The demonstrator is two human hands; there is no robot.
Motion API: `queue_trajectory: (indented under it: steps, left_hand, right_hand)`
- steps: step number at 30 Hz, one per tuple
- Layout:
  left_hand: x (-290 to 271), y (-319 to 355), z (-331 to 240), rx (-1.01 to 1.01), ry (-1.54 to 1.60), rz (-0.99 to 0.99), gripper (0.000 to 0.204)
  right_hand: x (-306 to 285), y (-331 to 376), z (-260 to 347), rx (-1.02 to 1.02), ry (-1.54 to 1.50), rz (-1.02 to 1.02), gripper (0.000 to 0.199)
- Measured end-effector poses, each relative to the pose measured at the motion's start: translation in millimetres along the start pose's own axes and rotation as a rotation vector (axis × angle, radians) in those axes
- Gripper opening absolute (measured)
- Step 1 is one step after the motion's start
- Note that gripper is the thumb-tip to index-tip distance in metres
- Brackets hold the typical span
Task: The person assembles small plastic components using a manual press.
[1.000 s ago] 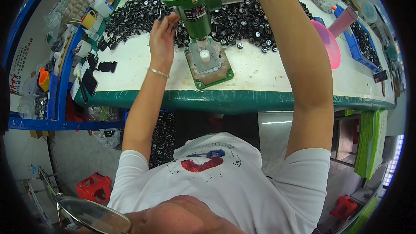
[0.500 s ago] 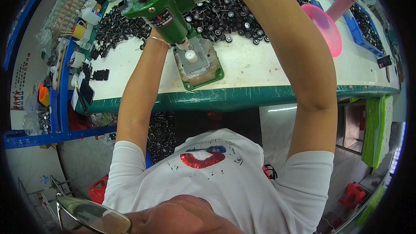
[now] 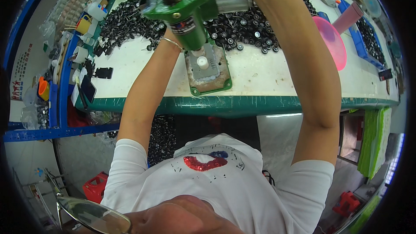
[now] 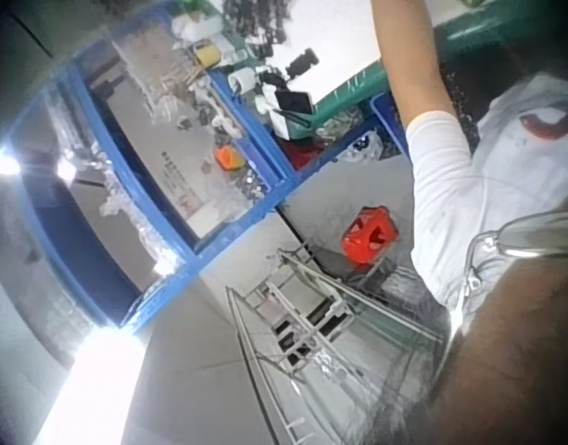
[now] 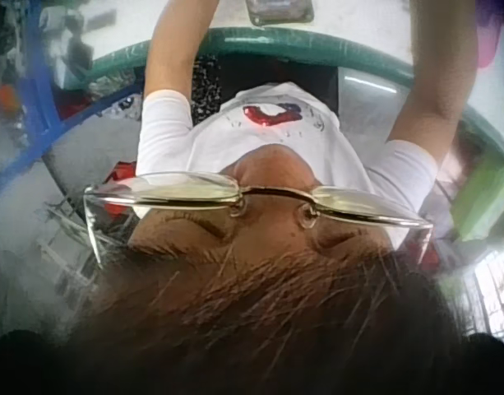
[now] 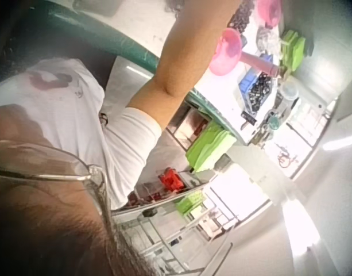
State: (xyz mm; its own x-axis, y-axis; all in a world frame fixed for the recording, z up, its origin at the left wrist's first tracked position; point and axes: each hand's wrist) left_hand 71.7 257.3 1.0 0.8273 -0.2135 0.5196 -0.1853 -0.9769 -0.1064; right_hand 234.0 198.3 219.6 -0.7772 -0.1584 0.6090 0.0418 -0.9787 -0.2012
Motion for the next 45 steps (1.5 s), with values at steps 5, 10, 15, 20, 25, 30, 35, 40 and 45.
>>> queue_trajectory:
  steps: [5, 10, 15, 20, 25, 30, 35, 40, 45]
  left_hand:
    - [-10, 29, -27, 0.226, -0.352, -0.24, 0.019]
    - [-53, 102, -58, 0.069, -0.296, -0.217, 0.032]
    - [-77, 163, -54, -0.181, -0.164, -0.1, 0.04]
    - [-105, 220, -57, -0.146, -0.004, -0.288, 0.04]
    - [-134, 285, -91, -0.177, -0.477, -0.336, 0.032]
    - [-164, 360, -102, -0.374, -0.761, -0.519, 0.029]
    - [-174, 397, -90, -0.498, -1.587, -0.46, 0.024]
    - [-113, 319, -101, -0.17, -1.441, -0.506, 0.021]
    - [-85, 196, -51, 0.215, -1.506, -0.381, 0.022]
  right_hand:
    - [-3, 6, -8, -0.088, 0.149, -0.045, 0.03]
    - [-86, 5, -21, -0.15, 0.276, 0.006, 0.037]
    - [-181, 47, -61, 0.03, 0.704, -0.038, 0.028]
    - [-209, 89, -115, -0.18, 1.191, 0.203, 0.023]
    - [-205, 103, -132, -0.289, 1.471, 0.331, 0.027]
    - [-201, 96, -140, -0.211, 1.461, 0.257, 0.022]
    - [-205, 90, -138, -0.194, 1.524, 0.289, 0.021]
    - [-203, 86, -130, -0.114, 1.509, 0.296, 0.017]
    - [-176, 89, -129, -0.07, 1.012, 0.245, 0.018]
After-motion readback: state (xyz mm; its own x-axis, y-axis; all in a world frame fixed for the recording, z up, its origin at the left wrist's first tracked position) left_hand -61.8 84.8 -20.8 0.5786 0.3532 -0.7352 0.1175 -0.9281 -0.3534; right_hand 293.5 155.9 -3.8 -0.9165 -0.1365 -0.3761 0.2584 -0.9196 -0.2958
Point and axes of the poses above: each hand's wrist, its own y-axis away from the middle knuckle, its own x-axis out of the palm, z = x × y, and after that the axes turned 15 degrees about -y, right-handed
